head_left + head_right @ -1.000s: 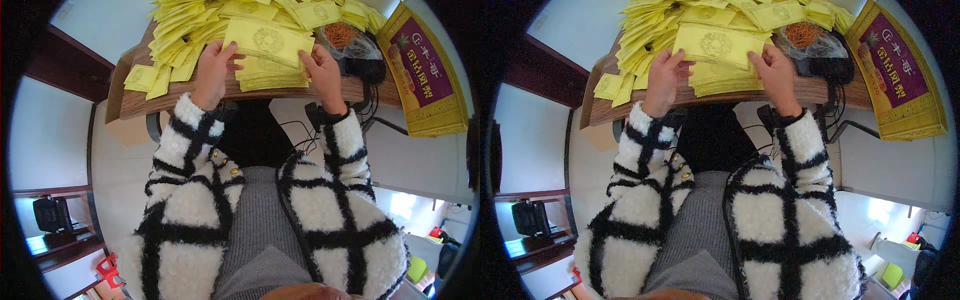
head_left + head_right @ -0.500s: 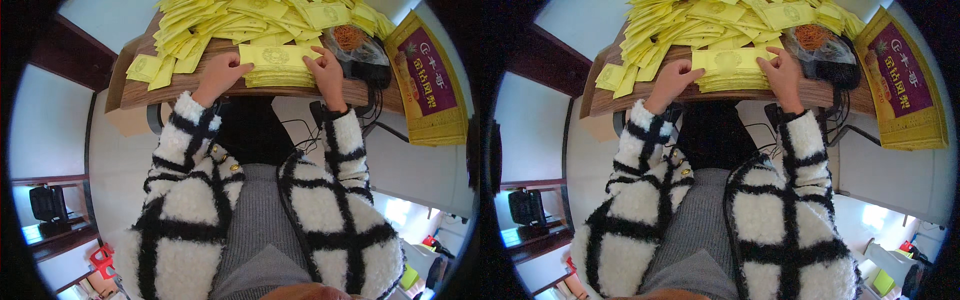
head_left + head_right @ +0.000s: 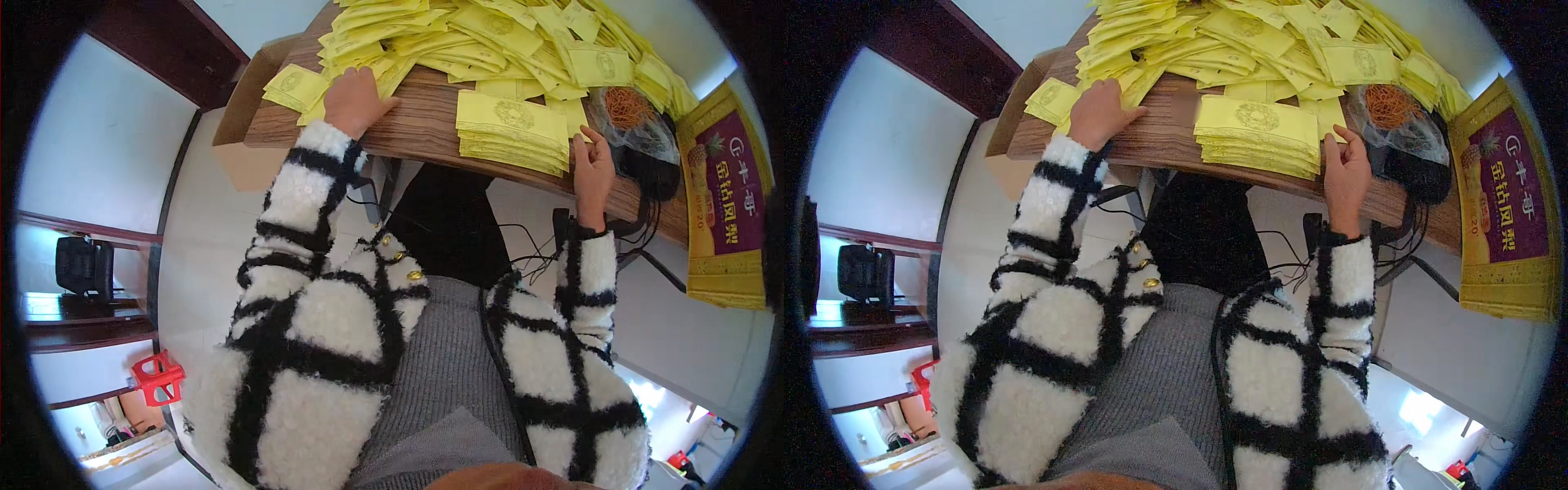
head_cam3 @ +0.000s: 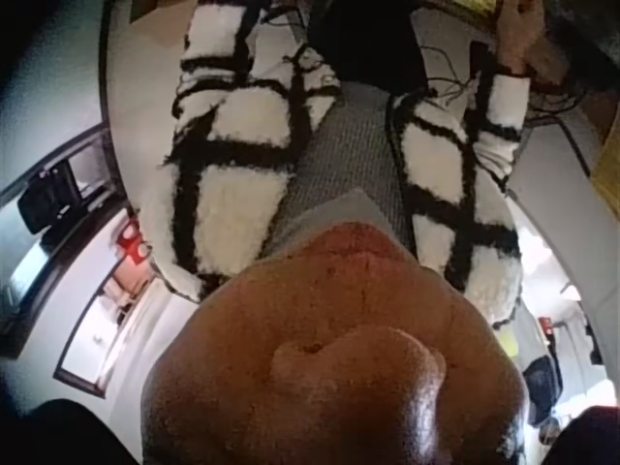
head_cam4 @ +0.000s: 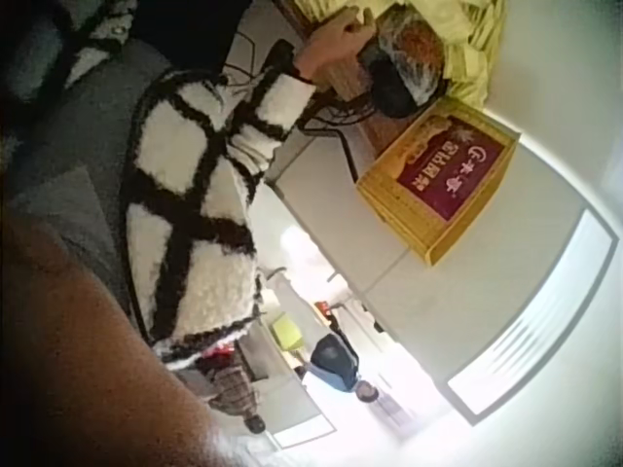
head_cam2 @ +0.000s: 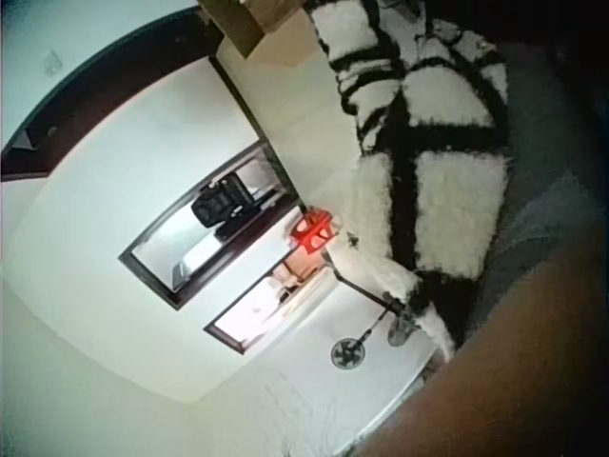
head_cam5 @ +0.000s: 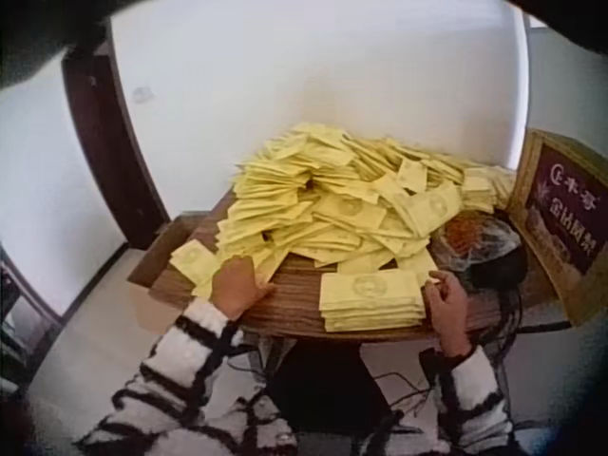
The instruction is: Folding and stacking yellow paper items at a workstation.
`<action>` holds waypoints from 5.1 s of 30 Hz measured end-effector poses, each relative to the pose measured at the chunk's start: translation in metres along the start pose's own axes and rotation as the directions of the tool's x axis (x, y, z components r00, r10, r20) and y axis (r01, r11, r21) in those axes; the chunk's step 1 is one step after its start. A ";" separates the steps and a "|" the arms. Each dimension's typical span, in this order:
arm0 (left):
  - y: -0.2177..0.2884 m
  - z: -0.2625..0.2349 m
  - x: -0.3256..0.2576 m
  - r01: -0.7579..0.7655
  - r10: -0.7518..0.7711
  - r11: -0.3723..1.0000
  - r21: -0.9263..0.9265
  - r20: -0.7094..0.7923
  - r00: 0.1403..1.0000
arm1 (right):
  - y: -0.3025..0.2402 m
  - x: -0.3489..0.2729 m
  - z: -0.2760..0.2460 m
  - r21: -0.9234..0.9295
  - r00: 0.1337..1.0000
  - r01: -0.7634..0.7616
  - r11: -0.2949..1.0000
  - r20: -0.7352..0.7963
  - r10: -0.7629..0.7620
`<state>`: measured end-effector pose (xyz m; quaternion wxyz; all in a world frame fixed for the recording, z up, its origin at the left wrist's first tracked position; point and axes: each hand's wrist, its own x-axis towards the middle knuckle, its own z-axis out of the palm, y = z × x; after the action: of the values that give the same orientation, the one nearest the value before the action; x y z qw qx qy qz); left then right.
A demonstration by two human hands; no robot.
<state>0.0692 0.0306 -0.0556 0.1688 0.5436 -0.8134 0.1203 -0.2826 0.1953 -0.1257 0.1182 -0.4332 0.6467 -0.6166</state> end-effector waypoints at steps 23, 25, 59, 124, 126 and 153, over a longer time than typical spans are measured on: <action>0.025 -0.044 -0.023 -0.054 -0.202 0.278 -0.959 -0.113 0.973 | -0.091 -0.041 0.025 -0.003 0.911 0.404 0.915 0.095 -0.402; 0.042 -0.053 -0.031 -0.059 -0.217 0.085 -0.995 -0.076 0.973 | -0.111 -0.046 0.040 -0.025 0.819 0.544 0.839 0.233 -0.525; 0.088 -0.017 0.002 0.153 0.031 0.090 -0.984 0.156 0.987 | -0.073 0.009 0.032 0.441 0.995 0.098 0.892 -0.020 -0.100; -0.181 -0.016 0.077 -0.301 0.062 0.911 0.282 0.628 0.776 | -0.006 0.002 -0.005 -0.092 0.998 0.058 0.994 0.015 -0.057; -0.199 -0.019 0.080 -0.309 0.095 0.939 0.150 0.750 0.655 | -0.004 0.002 -0.002 -0.072 0.999 0.052 0.996 0.019 -0.050; -0.006 -0.100 0.083 -0.272 0.634 0.586 -0.763 0.224 0.740 | 0.003 0.004 0.011 0.122 0.996 -0.010 0.993 -0.083 0.020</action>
<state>0.0597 -0.0033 0.0700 0.1145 0.2173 -0.9261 -0.2863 -0.2784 0.1846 -0.1290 0.1215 -0.3941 0.6155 -0.6716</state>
